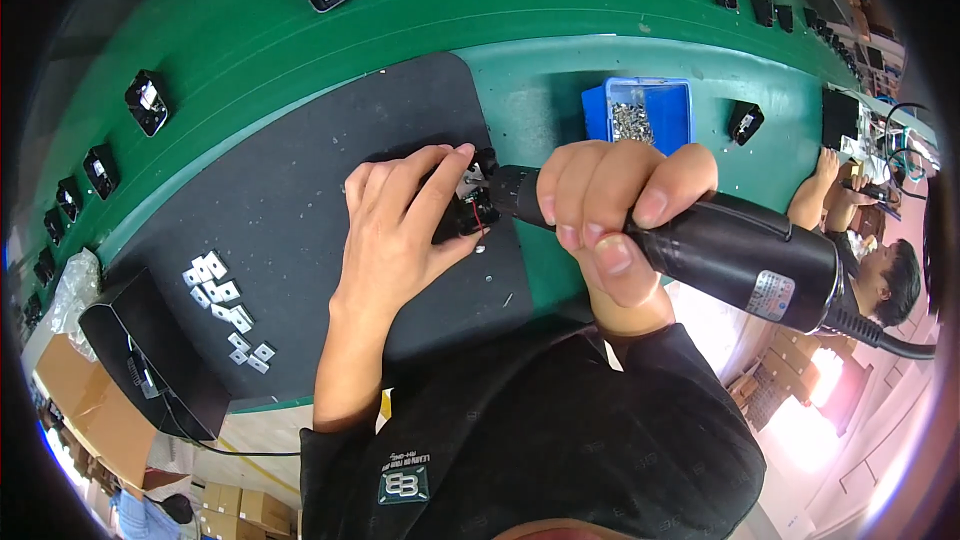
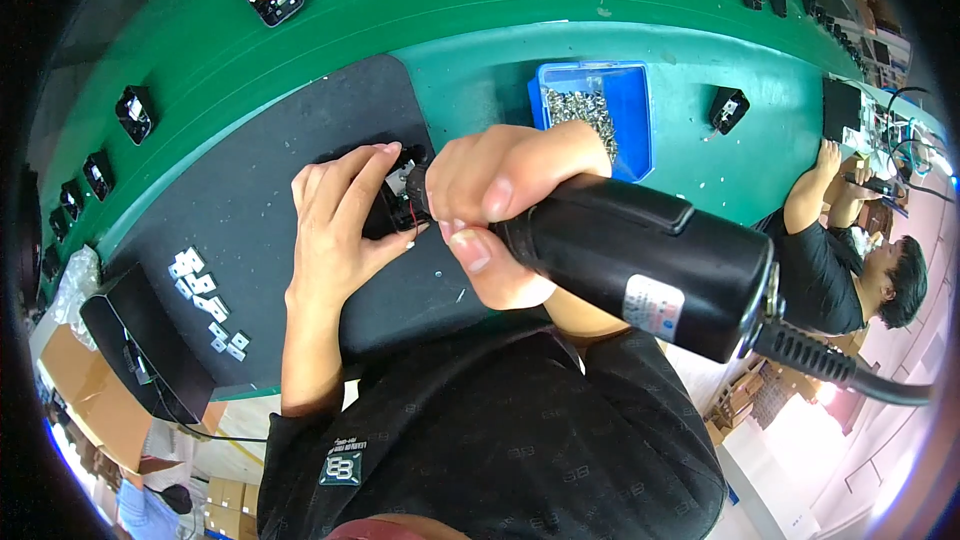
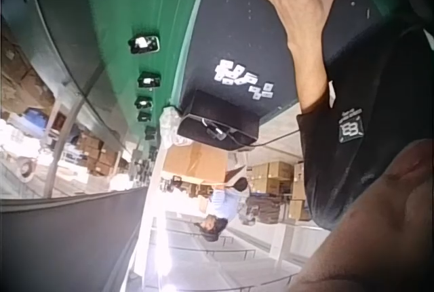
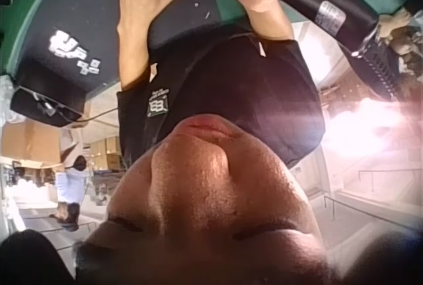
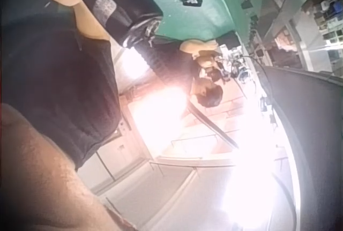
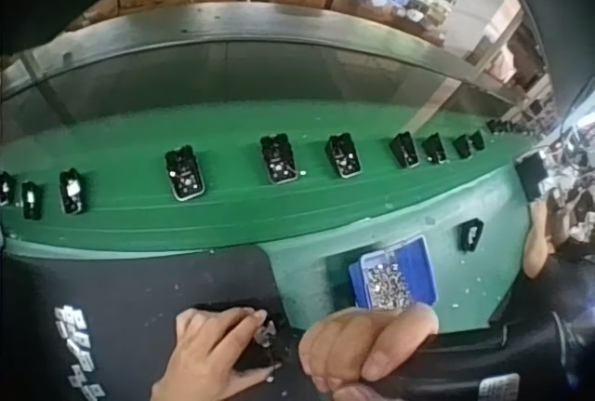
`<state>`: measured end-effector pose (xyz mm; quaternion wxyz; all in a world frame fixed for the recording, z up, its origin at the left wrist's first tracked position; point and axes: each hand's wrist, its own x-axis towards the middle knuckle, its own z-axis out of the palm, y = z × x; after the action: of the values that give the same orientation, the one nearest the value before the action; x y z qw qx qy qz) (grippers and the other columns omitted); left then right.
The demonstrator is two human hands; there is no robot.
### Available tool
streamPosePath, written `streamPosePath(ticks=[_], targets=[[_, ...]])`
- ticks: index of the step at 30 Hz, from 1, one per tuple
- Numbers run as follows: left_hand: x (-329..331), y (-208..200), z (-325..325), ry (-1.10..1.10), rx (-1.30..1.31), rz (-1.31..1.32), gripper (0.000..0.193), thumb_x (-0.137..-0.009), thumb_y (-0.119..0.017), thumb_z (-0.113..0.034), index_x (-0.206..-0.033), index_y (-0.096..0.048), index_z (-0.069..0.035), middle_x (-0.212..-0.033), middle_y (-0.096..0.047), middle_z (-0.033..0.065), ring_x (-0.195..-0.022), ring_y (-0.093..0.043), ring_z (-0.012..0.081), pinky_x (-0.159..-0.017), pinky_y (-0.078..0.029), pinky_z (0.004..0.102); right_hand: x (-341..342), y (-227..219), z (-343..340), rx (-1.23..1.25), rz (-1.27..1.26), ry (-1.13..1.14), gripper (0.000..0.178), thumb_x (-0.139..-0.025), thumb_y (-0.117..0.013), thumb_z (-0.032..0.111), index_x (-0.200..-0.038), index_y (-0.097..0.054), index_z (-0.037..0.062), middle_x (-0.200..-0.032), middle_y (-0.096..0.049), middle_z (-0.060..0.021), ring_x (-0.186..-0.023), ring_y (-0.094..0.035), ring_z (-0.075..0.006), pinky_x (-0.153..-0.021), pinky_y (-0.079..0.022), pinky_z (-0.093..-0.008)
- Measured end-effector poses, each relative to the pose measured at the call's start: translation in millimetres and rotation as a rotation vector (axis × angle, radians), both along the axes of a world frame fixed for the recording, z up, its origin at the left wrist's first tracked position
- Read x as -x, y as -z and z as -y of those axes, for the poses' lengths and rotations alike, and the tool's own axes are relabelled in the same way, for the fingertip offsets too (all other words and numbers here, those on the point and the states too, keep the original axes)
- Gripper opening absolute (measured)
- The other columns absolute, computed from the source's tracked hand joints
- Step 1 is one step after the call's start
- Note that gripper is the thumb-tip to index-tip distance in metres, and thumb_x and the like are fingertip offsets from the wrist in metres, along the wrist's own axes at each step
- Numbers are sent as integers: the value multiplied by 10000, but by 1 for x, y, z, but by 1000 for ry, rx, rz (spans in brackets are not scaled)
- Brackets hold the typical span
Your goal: The person assembles electronic components by hand, then tightens small screws into an electronic case with an electric screwdriver to secure an internal component and a plastic part.
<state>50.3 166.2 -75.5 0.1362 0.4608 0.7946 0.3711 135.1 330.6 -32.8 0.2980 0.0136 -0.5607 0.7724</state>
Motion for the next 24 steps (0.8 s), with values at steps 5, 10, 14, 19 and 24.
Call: streamPosePath(ticks=[5, 10, 14, 19, 24], targets=[[0, -2, -2, 19, -1, -6, 741, -501, -833, -148, -1201, -595, -94, -1132, -584, 44, -970, -548, 222, -888, -372, 381, 5, 1, -3, -14, -151, -119, 414, -687, -639, -138, -1008, -467, 59, -719, -538, -67, -577, -526, -181, -567, -452, -321], [1, -11, 1, 20, 27, -13, 749, -505, -831, -147, -1210, -584, -90, -1137, -584, 64, -985, -548, 252, -902, -367, 392, 5, 7, 1, -29, -251, -149, 472, -696, -651, -119, -1108, -472, 25, -690, -554, -60, -587, -538, -169, -568, -447, -305], [5, -12, -3, 35, 95, -36, 781, -495, -837, -154, -1217, -553, -68, -1162, -581, 108, -1049, -542, 300, -931, -353, 419, -4, -2, -2, 14, -230, -93, 573, -745, -632, -4, -1253, -385, 93, -678, -554, -10, -576, -549, -153, -547, -459, -302], [25, -23, -29, -46, 131, -127, 786, -550, -805, -108, -1256, -469, -33, -1199, -549, 149, -1089, -504, 344, -964, -357, 428, -49, -34, -45, -8, -158, 67, 492, -776, -656, 46, -1185, -392, 121, -672, -531, -2, -542, -525, -148, -545, -443, -300], [77, -34, -71, -82, 161, -499, 732, -665, -768, -200, -1306, -455, -36, -1227, -536, 157, -1137, -487, 347, -1012, -308, 444, -59, -53, -101, 122, 222, 607, 671, -742, -673, 80, -1349, -388, 50, -677, -527, -47, -560, -493, -139, -564, -421, -296]])
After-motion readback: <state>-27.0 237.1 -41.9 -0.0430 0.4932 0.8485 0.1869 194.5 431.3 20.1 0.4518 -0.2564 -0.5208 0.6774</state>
